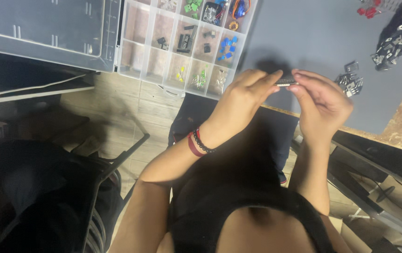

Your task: The person assembles small electronic components by hand, picking up parts from a compartmentalized organizer and a pile on the table. They connect wires to a circuit board and handle various small connectors and screws.

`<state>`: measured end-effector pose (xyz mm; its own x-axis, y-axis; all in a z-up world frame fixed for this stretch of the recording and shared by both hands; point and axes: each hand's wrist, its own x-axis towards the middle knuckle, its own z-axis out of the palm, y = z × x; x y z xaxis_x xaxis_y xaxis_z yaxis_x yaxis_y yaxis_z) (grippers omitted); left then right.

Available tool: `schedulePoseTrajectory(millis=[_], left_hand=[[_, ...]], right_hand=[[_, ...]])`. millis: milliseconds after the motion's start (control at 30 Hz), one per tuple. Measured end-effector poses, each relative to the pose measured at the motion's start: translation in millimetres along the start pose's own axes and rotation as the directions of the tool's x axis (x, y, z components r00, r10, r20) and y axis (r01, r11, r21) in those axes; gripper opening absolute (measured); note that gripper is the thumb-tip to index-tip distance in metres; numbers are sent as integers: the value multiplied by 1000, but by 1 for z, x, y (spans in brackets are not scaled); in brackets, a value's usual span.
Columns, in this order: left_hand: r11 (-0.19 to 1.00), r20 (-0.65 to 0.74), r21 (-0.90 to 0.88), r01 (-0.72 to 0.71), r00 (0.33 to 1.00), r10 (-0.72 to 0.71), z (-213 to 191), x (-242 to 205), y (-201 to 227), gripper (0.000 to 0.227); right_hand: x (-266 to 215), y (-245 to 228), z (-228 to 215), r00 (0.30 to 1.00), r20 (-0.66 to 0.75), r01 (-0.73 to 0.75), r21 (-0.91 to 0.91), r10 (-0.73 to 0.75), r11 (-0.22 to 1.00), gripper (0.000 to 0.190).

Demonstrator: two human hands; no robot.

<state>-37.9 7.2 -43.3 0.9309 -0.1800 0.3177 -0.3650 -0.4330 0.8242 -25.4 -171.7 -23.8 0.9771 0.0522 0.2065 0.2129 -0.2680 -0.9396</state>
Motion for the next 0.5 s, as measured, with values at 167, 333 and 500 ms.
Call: schedulePoseTrajectory(millis=[167, 333, 500], left_hand=[[998, -108, -53, -18, 994, 12, -8, 1, 11, 20], [997, -246, -77, -29, 969, 9, -19, 5, 22, 22], [983, -177, -130, -131, 978, 107, -36, 5, 17, 19]], right_hand=[[-1, 6, 4, 998, -62, -23, 48, 26, 999, 19], [-3, 14, 6, 990, -94, -73, 308, 106, 948, 23], [-5, 9, 4, 998, -60, 40, 165, -30, 986, 21]])
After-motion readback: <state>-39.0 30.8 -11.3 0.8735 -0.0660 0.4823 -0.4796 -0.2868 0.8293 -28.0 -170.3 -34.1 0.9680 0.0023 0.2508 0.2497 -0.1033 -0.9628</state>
